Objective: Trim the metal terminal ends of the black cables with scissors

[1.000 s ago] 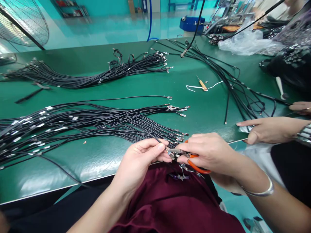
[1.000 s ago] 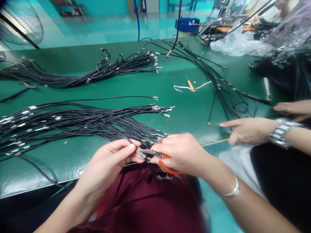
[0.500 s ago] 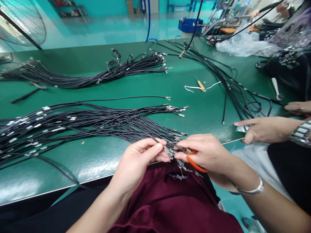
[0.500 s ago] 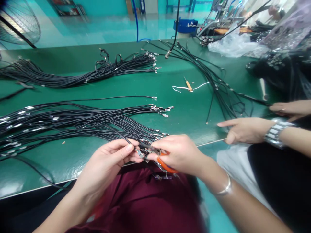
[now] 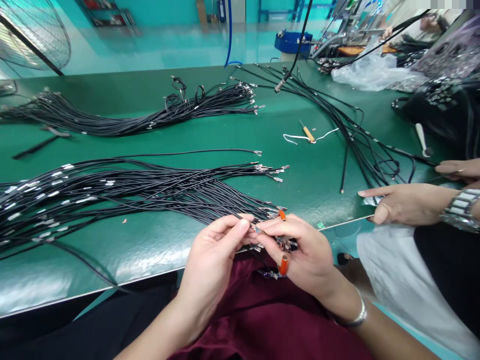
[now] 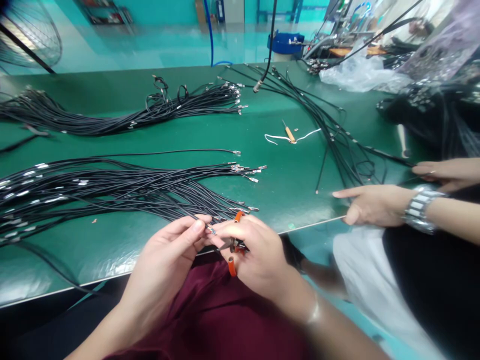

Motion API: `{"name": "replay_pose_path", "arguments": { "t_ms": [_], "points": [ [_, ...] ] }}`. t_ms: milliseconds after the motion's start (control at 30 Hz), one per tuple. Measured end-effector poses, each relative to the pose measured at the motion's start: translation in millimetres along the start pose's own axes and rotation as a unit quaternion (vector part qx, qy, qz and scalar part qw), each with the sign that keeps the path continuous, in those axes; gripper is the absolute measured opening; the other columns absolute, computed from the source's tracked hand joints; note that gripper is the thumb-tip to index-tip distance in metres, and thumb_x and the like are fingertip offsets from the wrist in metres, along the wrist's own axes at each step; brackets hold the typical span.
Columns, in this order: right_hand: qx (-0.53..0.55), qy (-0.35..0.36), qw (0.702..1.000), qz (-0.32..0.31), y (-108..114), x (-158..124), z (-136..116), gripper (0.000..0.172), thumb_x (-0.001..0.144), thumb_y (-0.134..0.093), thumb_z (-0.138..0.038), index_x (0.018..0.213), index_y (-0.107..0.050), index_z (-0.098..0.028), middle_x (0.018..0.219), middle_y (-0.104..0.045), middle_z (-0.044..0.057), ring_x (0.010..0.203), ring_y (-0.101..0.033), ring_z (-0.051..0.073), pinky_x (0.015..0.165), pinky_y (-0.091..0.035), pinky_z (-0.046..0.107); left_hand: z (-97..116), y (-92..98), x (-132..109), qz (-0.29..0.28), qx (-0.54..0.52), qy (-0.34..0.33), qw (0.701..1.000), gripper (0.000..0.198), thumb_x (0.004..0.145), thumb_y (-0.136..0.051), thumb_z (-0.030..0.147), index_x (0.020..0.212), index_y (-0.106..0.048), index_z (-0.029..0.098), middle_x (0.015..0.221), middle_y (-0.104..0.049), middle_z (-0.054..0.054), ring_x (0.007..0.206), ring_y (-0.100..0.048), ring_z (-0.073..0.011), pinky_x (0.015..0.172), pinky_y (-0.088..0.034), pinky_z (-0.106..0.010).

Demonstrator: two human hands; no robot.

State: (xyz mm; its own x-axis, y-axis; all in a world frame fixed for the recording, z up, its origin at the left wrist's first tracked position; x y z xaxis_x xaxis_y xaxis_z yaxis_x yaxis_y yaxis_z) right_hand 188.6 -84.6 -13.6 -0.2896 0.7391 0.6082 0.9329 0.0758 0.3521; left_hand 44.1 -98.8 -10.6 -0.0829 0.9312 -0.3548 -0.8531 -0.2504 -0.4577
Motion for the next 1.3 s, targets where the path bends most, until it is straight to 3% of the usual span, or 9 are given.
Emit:
{"name": "replay_pose_path", "arguments": {
  "t_ms": [267,400,533,600,700,767,867,1067,1300],
  "points": [
    [0.017,-0.066,0.993,0.092,-3,-6,1,0.024,0.08,-0.066,-0.007,0.097,-0.059,-0.022,0.09,-0.069,0.001,0.084,-0.069,0.013,0.077,-0.057,0.026,-11,0.0,-2,-0.009,-0.003,-0.007,1.0,0.008,0.076,-0.072,0.023,0.076,-0.072,0.015,0.085,-0.07,-0.003,0.076,-0.063,-0.0111,0.076,-0.051,-0.021],
    [0.041,-0.115,0.99,0.065,-12,-12,2,0.025,0.081,-0.067,-0.011,0.1,-0.058,-0.024,0.095,-0.069,0.0,0.087,-0.067,0.013,0.081,-0.056,0.026,-18,2.7,-3,-0.035,0.043,0.008,0.998,0.012,0.079,-0.069,0.025,0.074,-0.071,0.015,0.08,-0.069,-0.003,0.079,-0.062,-0.0127,0.079,-0.049,-0.023],
    [0.069,-0.168,0.982,0.058,-5,-11,2,0.022,0.082,-0.068,-0.019,0.101,-0.056,-0.025,0.09,-0.066,-0.001,0.078,-0.066,0.013,0.073,-0.056,0.025,-19,6.6,-4,-0.03,0.05,-0.019,0.998,0.006,0.079,-0.07,0.024,0.078,-0.073,0.018,0.077,-0.068,0.0,0.075,-0.061,-0.0102,0.074,-0.049,-0.019],
    [0.078,-0.19,0.978,0.025,4,-7,2,0.02,0.084,-0.066,-0.026,0.1,-0.056,-0.024,0.085,-0.065,0.0,0.072,-0.065,0.013,0.067,-0.055,0.025,-18,8.9,-5,-0.025,0.062,-0.031,0.997,0.005,0.079,-0.07,0.023,0.08,-0.073,0.019,0.08,-0.07,0.0,0.074,-0.063,-0.0099,0.073,-0.051,-0.019],
    [0.007,-0.201,0.974,-0.102,17,0,4,0.016,0.084,-0.066,-0.032,0.095,-0.062,-0.021,0.073,-0.061,-0.001,0.062,-0.058,0.012,0.057,-0.048,0.023,-17,11.7,-5,-0.027,0.069,-0.025,0.997,0.005,0.082,-0.067,0.022,0.08,-0.071,0.019,0.079,-0.071,0.0,0.073,-0.065,-0.0109,0.072,-0.053,-0.02],
    [-0.057,-0.176,0.966,-0.179,24,2,6,0.017,0.083,-0.068,-0.034,0.09,-0.065,-0.02,0.066,-0.058,-0.002,0.057,-0.052,0.012,0.054,-0.043,0.023,-16,12.4,-5,-0.037,0.069,-0.03,0.997,0.005,0.083,-0.066,0.021,0.08,-0.069,0.019,0.076,-0.07,0.001,0.072,-0.066,-0.0105,0.072,-0.054,-0.02],
    [-0.102,-0.128,0.957,-0.241,27,1,10,0.018,0.083,-0.068,-0.037,0.091,-0.068,-0.02,0.062,-0.057,-0.003,0.054,-0.048,0.011,0.052,-0.037,0.024,-14,12.7,-5,-0.041,0.076,-0.053,0.995,0.005,0.083,-0.065,0.018,0.079,-0.068,0.019,0.076,-0.069,0.003,0.07,-0.066,-0.0089,0.072,-0.054,-0.018],
    [-0.133,-0.059,0.954,-0.264,24,4,6,0.018,0.084,-0.065,-0.036,0.086,-0.069,-0.019,0.058,-0.056,-0.003,0.051,-0.046,0.01,0.051,-0.033,0.023,-11,14.7,-7,-0.072,0.117,-0.077,0.988,0.009,0.085,-0.063,0.018,0.078,-0.068,0.019,0.075,-0.069,0.003,0.072,-0.065,-0.0086,0.072,-0.052,-0.017],
    [-0.116,-0.047,0.954,-0.274,18,6,3,0.021,0.087,-0.062,-0.038,0.08,-0.067,-0.018,0.057,-0.056,-0.003,0.048,-0.044,0.009,0.049,-0.033,0.021,-9,19.5,-8,-0.073,0.151,-0.105,0.98,0.012,0.086,-0.061,0.017,0.077,-0.069,0.02,0.076,-0.069,0.002,0.072,-0.065,-0.0098,0.072,-0.051,-0.018]
  ]
}}
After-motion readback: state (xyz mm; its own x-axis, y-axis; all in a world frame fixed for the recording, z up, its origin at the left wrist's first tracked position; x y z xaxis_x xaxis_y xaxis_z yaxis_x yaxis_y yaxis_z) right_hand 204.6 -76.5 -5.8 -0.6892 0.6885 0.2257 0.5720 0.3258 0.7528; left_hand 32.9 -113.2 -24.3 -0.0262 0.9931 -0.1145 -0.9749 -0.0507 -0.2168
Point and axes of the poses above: each hand's wrist, its own x-axis towards the middle knuckle, its own y-axis out of the back of the hand, z = x × y, the point moved 3 cm from there along x, towards the middle knuckle
